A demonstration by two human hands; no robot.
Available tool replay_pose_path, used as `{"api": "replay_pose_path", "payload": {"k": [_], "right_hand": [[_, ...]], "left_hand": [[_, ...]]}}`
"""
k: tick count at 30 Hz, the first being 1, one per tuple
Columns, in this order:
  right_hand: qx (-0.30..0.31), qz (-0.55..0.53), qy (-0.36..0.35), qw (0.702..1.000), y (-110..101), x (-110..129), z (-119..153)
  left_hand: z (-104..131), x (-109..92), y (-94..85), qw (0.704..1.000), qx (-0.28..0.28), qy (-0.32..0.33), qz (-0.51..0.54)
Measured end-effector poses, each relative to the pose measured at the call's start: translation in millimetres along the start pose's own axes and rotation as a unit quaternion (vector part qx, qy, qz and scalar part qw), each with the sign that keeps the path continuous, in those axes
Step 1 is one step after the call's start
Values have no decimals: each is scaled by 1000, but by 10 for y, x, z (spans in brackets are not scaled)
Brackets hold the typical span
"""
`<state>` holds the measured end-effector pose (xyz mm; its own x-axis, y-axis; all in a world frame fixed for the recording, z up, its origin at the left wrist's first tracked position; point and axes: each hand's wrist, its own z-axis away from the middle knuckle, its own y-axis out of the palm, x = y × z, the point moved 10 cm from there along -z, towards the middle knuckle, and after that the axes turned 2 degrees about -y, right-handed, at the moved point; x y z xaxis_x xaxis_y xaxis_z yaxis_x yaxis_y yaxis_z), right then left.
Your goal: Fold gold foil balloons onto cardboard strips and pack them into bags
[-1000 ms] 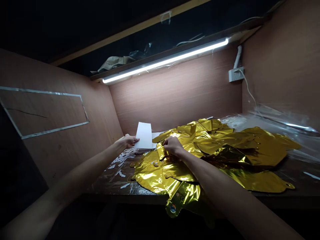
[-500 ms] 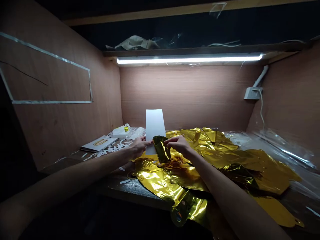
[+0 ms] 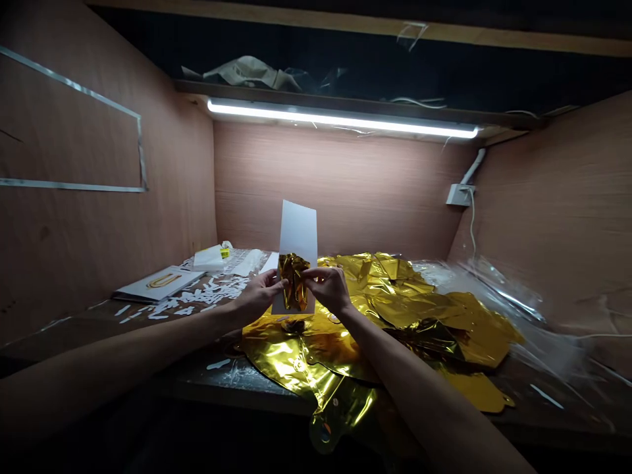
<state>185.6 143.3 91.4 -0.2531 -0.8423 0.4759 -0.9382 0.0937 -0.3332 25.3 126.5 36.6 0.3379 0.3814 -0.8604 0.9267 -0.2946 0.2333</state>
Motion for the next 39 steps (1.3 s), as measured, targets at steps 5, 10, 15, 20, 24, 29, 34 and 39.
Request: {"api": "replay_pose_path", "payload": {"k": [5,10,15,20,24,29,34,39], "right_hand": [[17,-110,13,994,0,112,-28],[121,-110,33,986,172,57,-29],[99,-8,82,992,123,-110,9],[106,-105,66,987,211,-47,63],[127,-197,107,966,322,-152,120],[146,-234,114,954,383,-196,156],[176,-272,99,941,427,-76,180],[212,-127,104,963,424,-105,217]], "left_hand": [[30,-156,22,996,-7,53,-78],[71,-262,59,990,4,68,-125],[125,-331,177,975,50,95,-193],[278,-533,236,897,32,225,-380],[373,-626,289,809,12,303,-504],[425,-657,382,772,28,337,-538],[408,-655,341,777,7,307,-550],[361,-631,292,791,-1,279,-545]]}}
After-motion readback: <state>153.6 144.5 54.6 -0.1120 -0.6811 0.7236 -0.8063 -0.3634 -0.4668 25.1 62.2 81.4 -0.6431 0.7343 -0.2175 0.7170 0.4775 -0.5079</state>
